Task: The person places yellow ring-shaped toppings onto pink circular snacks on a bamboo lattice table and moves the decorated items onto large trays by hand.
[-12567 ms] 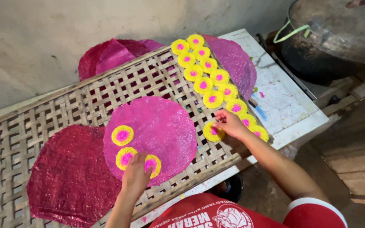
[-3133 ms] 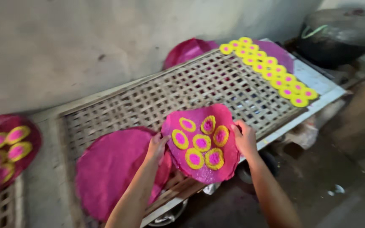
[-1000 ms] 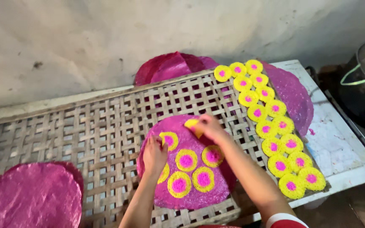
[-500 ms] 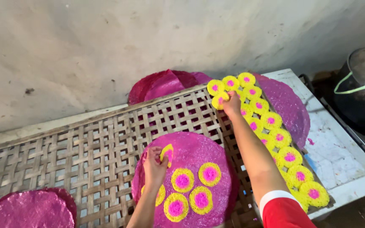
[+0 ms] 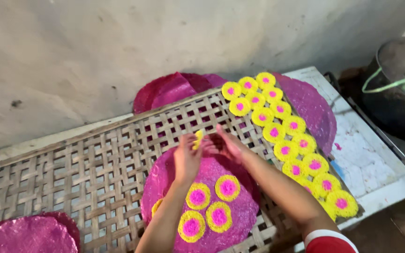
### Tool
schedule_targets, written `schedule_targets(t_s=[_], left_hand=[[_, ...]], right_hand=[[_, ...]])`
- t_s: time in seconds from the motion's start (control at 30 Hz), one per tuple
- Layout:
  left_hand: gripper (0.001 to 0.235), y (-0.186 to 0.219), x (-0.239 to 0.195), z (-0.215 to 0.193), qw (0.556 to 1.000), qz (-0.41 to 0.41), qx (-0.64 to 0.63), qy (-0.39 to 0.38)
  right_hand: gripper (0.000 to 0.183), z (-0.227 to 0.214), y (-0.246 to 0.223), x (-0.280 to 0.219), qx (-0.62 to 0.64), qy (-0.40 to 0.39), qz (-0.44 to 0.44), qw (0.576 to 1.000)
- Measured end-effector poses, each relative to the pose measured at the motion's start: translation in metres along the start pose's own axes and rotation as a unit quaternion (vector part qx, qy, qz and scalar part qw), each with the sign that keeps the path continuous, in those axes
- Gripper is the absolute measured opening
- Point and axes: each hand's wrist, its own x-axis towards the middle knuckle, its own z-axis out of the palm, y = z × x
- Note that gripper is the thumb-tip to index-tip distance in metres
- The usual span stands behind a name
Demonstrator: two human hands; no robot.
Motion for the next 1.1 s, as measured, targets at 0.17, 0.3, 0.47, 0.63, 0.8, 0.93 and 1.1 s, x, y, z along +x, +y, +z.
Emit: schedule_targets(t_s=[0.17, 0.3, 0.47, 0.63, 0.8, 0.93, 1.1], left_hand=[[0.04, 0.024, -0.025, -0.003, 0.982, -0.073, 0.098, -0.142], [0.049, 0.012, -0.068, -0.047, 0.95, 0.01, 0.262, -0.17], [0.049, -0.011, -0.108, -0.073, 0.931, -0.007, 0.307, -0.198], [0.028, -0.035, -0.115, -0.071, 0.913, -0.115, 0.318, -0.229], [0.035, -0.034, -0.117, -0.057, 0.934, -0.086, 0.287, -0.195], [0.042, -0.015, -0.108, -0.03, 0.952, -0.191, 0.113, -0.209], [0.047, 0.012, -0.1, 0.029, 0.961, -0.189, -0.055, -0.194]], right_hand=[[0.041, -0.035, -0.006, 0.005, 0.01, 0.117, -0.072, 0.99], [0.037, -0.096, -0.044, 0.021, -0.225, 0.241, -0.114, 0.937], [0.041, -0.118, -0.052, 0.023, -0.627, 0.304, -0.228, 0.679], [0.041, -0.083, -0.057, 0.007, -0.688, 0.347, -0.289, 0.568], [0.047, -0.036, -0.048, -0.041, -0.694, 0.352, -0.442, 0.446], [0.053, -0.008, 0.017, -0.096, -0.532, 0.062, -0.088, 0.84], [0.05, -0.027, 0.05, -0.147, 0.007, 0.073, 0.076, 0.994]])
